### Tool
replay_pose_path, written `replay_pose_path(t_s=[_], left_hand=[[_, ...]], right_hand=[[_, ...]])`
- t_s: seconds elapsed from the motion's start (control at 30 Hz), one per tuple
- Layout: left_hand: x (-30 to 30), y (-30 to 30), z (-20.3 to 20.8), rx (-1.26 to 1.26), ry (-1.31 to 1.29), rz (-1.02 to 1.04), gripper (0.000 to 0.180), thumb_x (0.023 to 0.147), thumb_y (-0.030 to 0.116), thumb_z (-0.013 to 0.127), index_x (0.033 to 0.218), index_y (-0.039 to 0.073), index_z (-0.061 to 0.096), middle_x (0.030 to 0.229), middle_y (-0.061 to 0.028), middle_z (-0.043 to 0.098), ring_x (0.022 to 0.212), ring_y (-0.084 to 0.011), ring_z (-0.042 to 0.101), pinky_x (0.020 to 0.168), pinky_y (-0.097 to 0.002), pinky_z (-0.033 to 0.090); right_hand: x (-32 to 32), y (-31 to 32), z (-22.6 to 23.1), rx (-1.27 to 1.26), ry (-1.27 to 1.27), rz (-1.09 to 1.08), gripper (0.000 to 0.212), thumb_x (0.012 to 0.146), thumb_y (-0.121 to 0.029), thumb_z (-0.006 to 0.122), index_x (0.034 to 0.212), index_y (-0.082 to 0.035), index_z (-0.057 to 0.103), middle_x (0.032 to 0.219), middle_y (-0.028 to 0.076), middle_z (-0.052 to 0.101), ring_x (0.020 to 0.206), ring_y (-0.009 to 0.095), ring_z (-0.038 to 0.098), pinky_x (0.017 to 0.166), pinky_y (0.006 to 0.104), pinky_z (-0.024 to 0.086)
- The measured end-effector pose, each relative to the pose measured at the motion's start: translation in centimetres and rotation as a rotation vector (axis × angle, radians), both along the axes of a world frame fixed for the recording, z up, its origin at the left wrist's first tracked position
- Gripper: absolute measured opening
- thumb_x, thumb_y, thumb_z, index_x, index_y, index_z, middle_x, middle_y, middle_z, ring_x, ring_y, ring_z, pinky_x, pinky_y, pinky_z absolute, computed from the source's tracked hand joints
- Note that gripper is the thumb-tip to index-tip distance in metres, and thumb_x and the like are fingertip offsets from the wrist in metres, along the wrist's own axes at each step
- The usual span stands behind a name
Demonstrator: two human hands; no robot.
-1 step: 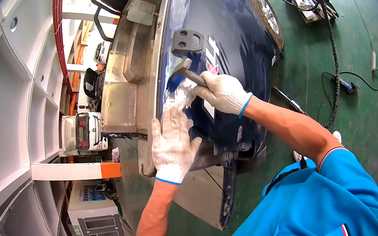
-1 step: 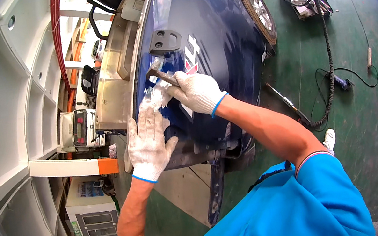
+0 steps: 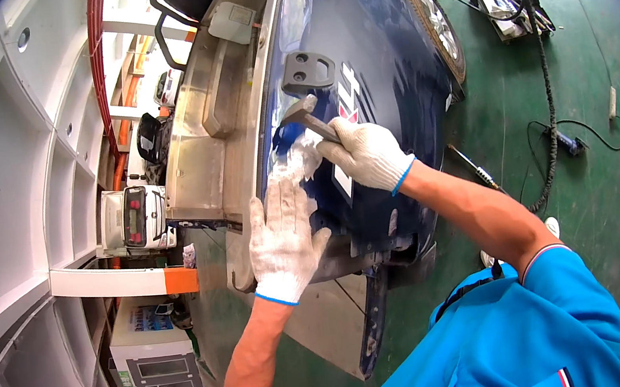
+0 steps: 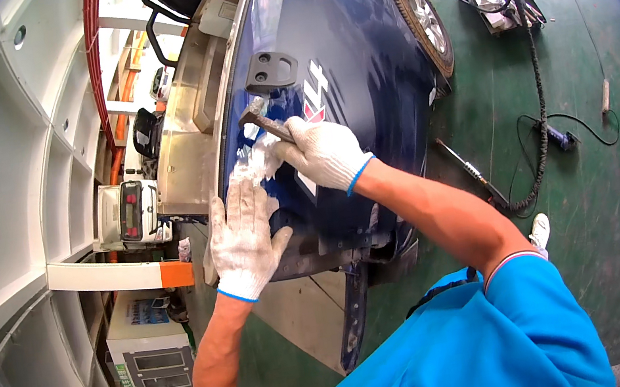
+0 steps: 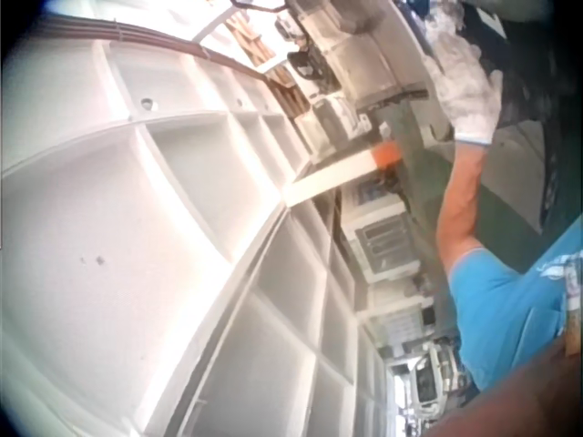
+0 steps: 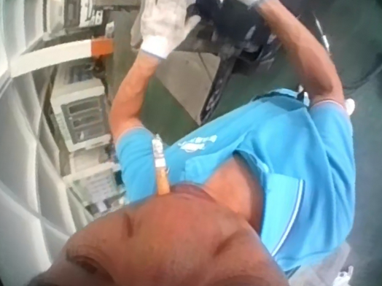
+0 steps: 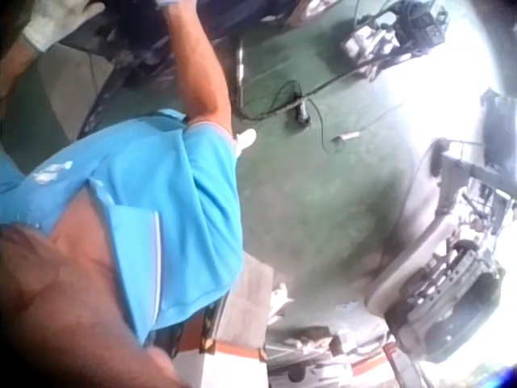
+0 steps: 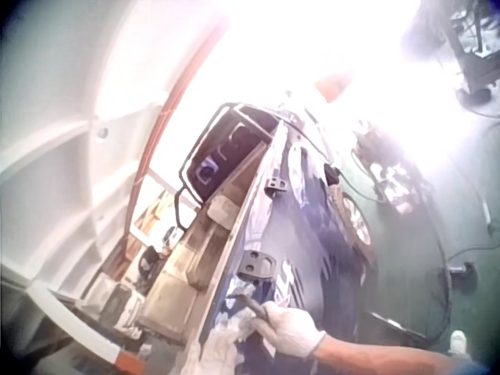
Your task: The person uses a hammer to tap a dented area on the rear side of a blue pickup truck. They then switch to a pneumatic hammer to continue working on the dent, repeatedly striking the same spot. Finally, they use a hammer again to finish the repair.
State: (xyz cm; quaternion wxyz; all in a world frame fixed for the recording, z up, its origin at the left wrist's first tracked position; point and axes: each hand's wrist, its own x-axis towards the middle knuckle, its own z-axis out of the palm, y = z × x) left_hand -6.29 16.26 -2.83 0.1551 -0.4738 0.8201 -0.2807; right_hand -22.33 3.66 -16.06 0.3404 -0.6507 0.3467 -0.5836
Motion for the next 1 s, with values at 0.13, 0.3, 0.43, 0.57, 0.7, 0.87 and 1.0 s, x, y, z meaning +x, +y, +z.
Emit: replay_pose_path(t_s=[0.13,0.3,0.43,0.57,0.7,0.87,1.0], left_hand=[[0.0,-0.4,0.1,-0.018,0.009,-0.017,0.086,0.071,0.035,0.086,0.14,-0.003,0.054,0.154,-0.0251,0.046,0.147,-0.0371,0.041,0.119,-0.0612,0.031],[-0.3,-0.3,0.0,-0.027,0.018,-0.006,0.084,0.07,0.034,0.087,0.138,-0.003,0.056,0.152,-0.0246,0.049,0.144,-0.0371,0.045,0.119,-0.0595,0.031],[-0.4,-0.4,0.0,-0.038,0.017,-0.023,0.084,0.069,0.034,0.087,0.138,-0.002,0.057,0.15,-0.0245,0.051,0.142,-0.0372,0.046,0.119,-0.0588,0.032],[-0.6,-0.1,0.1,-0.044,0.008,-0.018,0.082,0.07,0.034,0.086,0.137,-0.002,0.057,0.15,-0.0243,0.051,0.142,-0.0377,0.046,0.119,-0.0592,0.031],[-0.6,-0.8,-0.1,-0.046,0.028,-0.027,0.077,0.075,0.038,0.082,0.135,-0.003,0.058,0.15,-0.0255,0.051,0.142,-0.0404,0.046,0.119,-0.0582,0.03],[-2.6,-5.1,-0.7,-0.106,-0.021,0.122,0.082,0.086,0.049,0.071,0.145,-0.004,0.051,0.157,-0.0262,0.043,0.148,-0.041,0.037,0.125,-0.0526,0.021],[-4.0,-9.6,-2.4,-0.152,-0.173,0.281,0.092,0.093,0.06,0.058,0.158,-0.001,0.035,0.167,-0.0233,0.025,0.158,-0.037,0.016,0.129,-0.0489,0.006]], right_hand=[[0.2,-0.8,0.6,-0.006,0.154,0.022,0.034,0.1,-0.039,0.059,0.096,-0.006,0.054,0.067,0.02,0.062,0.067,0.042,0.066,0.061,0.0502,0.051],[0.3,0.0,0.1,-0.044,0.075,-0.019,0.034,0.1,-0.039,0.06,0.097,-0.005,0.054,0.067,0.021,0.062,0.066,0.042,0.066,0.061,0.05,0.052],[-0.3,-0.2,-0.1,-0.001,0.086,0.008,0.035,0.1,-0.038,0.059,0.098,-0.004,0.054,0.068,0.021,0.063,0.067,0.043,0.067,0.062,0.0504,0.052],[-0.7,-0.6,0.0,0.074,0.148,0.07,0.036,0.1,-0.04,0.059,0.096,-0.004,0.054,0.071,0.023,0.064,0.07,0.044,0.067,0.065,0.0511,0.053],[-0.5,0.0,-0.6,0.066,0.091,0.05,0.034,0.097,-0.038,0.063,0.095,-0.005,0.054,0.073,0.024,0.063,0.073,0.047,0.065,0.066,0.0543,0.05],[-4.7,0.7,-3.9,0.132,0.306,0.091,0.036,0.097,-0.041,0.06,0.101,-0.005,0.058,0.081,0.025,0.068,0.08,0.047,0.068,0.073,0.053,0.053],[-11.5,2.7,-12.0,0.289,0.495,0.112,0.036,0.096,-0.041,0.06,0.106,-0.007,0.059,0.086,0.026,0.069,0.084,0.047,0.068,0.074,0.0543,0.053]])
